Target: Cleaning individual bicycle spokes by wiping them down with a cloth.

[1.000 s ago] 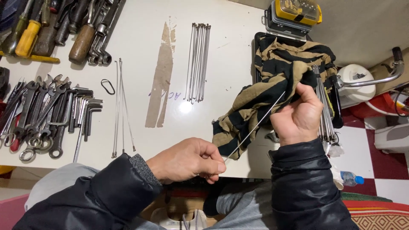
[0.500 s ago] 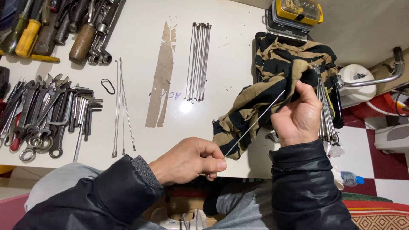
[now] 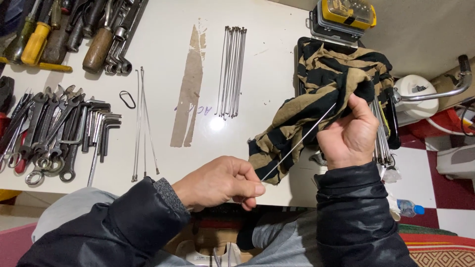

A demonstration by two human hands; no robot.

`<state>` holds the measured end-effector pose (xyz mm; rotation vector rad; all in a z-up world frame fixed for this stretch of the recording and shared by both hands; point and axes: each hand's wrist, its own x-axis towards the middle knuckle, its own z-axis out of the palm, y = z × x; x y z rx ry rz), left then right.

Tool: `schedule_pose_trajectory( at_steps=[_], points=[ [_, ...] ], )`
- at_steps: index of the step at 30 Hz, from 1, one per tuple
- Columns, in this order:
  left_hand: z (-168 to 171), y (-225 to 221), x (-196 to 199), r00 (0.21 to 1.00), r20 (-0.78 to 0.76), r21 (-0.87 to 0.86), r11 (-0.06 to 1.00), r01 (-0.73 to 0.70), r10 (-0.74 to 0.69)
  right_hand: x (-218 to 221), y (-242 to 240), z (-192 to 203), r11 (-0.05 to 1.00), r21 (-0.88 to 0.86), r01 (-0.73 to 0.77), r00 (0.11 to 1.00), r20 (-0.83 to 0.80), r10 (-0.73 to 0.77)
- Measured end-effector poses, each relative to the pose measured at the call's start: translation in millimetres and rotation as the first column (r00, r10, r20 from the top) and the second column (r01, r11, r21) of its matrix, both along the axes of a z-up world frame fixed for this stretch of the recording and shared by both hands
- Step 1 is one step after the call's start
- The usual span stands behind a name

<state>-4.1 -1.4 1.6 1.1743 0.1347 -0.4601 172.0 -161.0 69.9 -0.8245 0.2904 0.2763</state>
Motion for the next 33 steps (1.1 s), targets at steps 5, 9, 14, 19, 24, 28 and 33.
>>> schedule_pose_trajectory(
  at_steps=[5, 9, 14, 19, 24, 28, 33],
  points=[
    [-2, 3, 3, 0.995, 0.003, 0.223, 0.970, -0.099, 0.101, 11, -8, -14, 1.000, -0.030, -0.010, 1.000, -0.008, 0.009],
    [-5, 1, 3, 0.996, 0.032, 0.110, 0.990, -0.085, 0.082, 7, -4, -10, 1.000, -0.027, -0.004, 1.000, 0.003, 0.004],
    [16, 7, 0, 0.999, -0.021, -0.029, 0.999, 0.041, -0.041, 12, -7, -11, 1.000, 0.006, 0.021, 1.000, 0.001, -0.021],
    [25, 8, 2, 0.987, -0.133, -0.076, 0.994, 0.084, -0.094, 13, -6, -13, 0.999, 0.011, 0.037, 0.999, 0.010, -0.037],
    [21, 4, 3, 0.982, -0.178, 0.084, 0.993, 0.079, -0.063, 16, -9, -20, 0.996, -0.090, -0.006, 0.999, -0.033, 0.003],
    [6, 3, 1, 1.000, 0.007, 0.224, 0.975, -0.011, 0.010, 5, -4, -12, 1.000, -0.017, -0.005, 0.999, -0.037, 0.004],
    [-4, 3, 4, 0.992, 0.079, 0.388, 0.913, -0.125, 0.103, 8, -7, -17, 0.999, -0.040, -0.013, 0.999, -0.036, 0.012]
  ],
)
